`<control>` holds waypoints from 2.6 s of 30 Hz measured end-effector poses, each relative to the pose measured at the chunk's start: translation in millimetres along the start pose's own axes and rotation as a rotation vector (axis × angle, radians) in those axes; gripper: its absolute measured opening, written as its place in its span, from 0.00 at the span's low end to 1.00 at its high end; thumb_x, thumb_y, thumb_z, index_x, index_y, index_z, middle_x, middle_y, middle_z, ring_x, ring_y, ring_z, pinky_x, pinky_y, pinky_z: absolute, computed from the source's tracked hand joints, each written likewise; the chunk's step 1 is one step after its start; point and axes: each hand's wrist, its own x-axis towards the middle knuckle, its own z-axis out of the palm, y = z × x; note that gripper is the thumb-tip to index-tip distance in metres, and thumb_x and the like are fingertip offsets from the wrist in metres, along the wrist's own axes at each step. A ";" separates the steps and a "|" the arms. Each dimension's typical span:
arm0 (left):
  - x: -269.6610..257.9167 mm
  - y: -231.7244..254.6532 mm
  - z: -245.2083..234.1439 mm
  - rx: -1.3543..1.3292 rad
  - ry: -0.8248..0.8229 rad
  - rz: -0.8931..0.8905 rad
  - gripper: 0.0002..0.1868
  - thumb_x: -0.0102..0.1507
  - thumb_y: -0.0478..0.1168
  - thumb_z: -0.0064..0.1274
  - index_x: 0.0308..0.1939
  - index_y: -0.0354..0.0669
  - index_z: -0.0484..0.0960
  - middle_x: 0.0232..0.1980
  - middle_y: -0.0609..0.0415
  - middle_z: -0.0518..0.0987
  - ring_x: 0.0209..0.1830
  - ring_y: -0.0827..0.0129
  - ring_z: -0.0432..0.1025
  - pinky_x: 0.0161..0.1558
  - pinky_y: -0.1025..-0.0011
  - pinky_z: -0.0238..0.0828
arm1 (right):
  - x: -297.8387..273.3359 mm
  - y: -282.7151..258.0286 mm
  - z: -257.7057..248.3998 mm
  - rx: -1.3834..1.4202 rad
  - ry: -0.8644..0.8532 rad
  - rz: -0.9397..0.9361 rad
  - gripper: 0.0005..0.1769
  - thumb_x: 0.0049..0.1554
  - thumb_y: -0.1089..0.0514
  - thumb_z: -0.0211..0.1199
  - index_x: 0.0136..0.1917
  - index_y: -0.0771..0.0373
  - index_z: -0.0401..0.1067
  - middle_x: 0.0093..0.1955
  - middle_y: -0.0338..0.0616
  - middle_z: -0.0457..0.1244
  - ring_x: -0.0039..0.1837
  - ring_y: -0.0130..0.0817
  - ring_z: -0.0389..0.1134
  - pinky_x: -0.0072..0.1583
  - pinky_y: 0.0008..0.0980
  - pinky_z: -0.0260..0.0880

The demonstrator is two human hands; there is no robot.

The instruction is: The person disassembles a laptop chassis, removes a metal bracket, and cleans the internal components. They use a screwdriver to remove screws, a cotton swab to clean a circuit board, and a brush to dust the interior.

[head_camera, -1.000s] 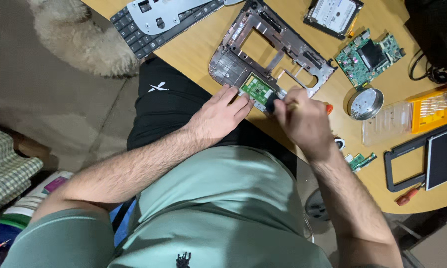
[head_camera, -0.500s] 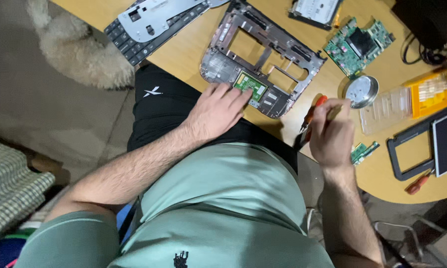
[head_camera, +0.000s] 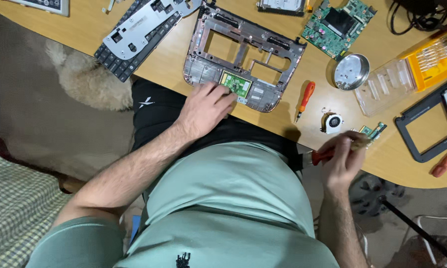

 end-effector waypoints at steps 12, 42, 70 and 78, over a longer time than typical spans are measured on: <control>2.7 8.8 2.7 0.114 -0.046 -0.003 0.26 0.72 0.52 0.73 0.70 0.48 0.86 0.63 0.55 0.78 0.66 0.55 0.74 0.63 0.56 0.69 | 27.6 -6.1 24.6 0.118 0.050 -0.110 0.22 0.90 0.52 0.44 0.58 0.65 0.70 0.34 0.51 0.71 0.29 0.32 0.68 0.33 0.30 0.63; 30.1 3.6 -6.8 0.078 -0.137 -0.072 0.44 0.74 0.63 0.68 0.86 0.42 0.77 0.61 0.51 0.77 0.59 0.53 0.74 0.56 0.53 0.70 | 61.6 -1.1 126.6 0.824 -0.648 0.312 0.15 0.80 0.59 0.56 0.69 0.75 0.73 0.33 0.67 0.73 0.27 0.37 0.67 0.34 0.27 0.58; 35.2 7.8 -15.0 0.117 -0.166 -0.103 0.44 0.72 0.67 0.68 0.83 0.44 0.78 0.61 0.53 0.77 0.59 0.57 0.74 0.56 0.54 0.68 | 117.5 -48.2 181.6 0.127 -0.308 -0.180 0.17 0.76 0.66 0.80 0.62 0.69 0.69 0.66 0.62 0.79 0.67 0.54 0.83 0.60 0.47 0.86; 31.7 5.6 -10.8 0.101 -0.116 -0.073 0.40 0.78 0.64 0.59 0.84 0.40 0.76 0.59 0.51 0.74 0.55 0.55 0.71 0.54 0.55 0.64 | 117.6 -40.0 188.2 0.231 -0.320 -0.264 0.16 0.78 0.65 0.74 0.59 0.70 0.66 0.65 0.64 0.75 0.60 0.57 0.84 0.55 0.47 0.86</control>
